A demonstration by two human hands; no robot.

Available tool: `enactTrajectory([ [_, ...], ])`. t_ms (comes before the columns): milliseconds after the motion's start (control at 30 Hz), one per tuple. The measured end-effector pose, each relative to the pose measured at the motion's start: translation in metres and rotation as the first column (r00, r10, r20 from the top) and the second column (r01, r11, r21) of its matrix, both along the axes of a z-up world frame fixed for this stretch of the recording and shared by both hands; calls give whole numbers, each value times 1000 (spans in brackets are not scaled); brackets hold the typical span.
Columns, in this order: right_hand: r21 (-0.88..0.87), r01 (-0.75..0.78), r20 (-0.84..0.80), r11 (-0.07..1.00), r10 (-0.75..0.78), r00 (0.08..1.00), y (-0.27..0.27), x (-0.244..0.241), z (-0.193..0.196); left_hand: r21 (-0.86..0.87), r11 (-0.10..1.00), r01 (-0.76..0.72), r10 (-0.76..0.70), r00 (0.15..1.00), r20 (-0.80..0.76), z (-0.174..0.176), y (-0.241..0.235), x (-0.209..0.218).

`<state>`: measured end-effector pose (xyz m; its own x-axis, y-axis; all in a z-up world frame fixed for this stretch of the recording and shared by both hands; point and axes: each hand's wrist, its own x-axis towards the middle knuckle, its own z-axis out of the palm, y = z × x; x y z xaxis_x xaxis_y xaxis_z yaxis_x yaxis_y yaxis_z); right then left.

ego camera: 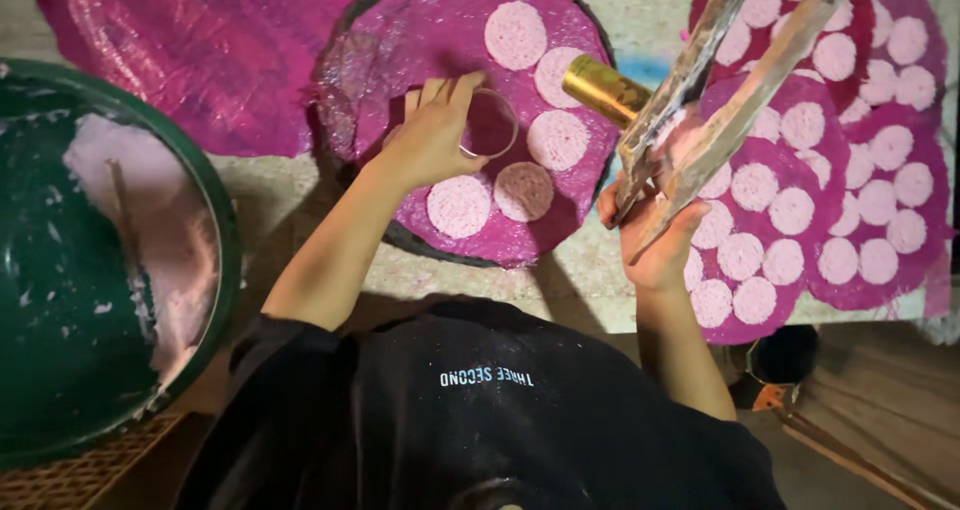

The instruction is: The person scoops pink paste from a green bucket using a wooden stick and loads it into a handheld extruder. They press the extruder over a circular mold on a purple tray to form round pink pastes, repeating the process to fill multiple molds.

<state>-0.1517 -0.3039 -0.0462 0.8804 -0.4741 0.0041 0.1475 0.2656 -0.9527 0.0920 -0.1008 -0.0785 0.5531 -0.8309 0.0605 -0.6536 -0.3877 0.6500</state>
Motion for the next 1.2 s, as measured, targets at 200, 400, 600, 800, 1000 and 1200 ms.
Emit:
enactTrajectory([
  [200, -30, 6, -38, 1000, -8, 999, -10, -23, -3, 146, 983, 110, -111, 994, 1, -34, -18, 3],
  [400, -123, -387, -498, 914, 281, 820, -43, 1, -5, -413, 825, -386, -269, 374, -887, -23, -29, 21],
  [600, 141, -728, -814, 671, 498, 301, -55, 67, 32, -586, 260, -768, -919, -10, -394, -2, -47, 16],
  [800, -249, -821, -940, 513, 76, 333, -29, 121, 63, -432, 115, -894, -898, 93, -431, -23, -41, 39],
  [1000, -409, -819, -866, 403, 111, 487, -4, 127, 56, -378, 118, -918, -810, 131, -571, -39, -18, 48],
  [1200, -397, -845, -905, 360, -2, 424, -18, 119, 62, -170, 114, -979, -770, 21, -638, -52, -48, 29],
])
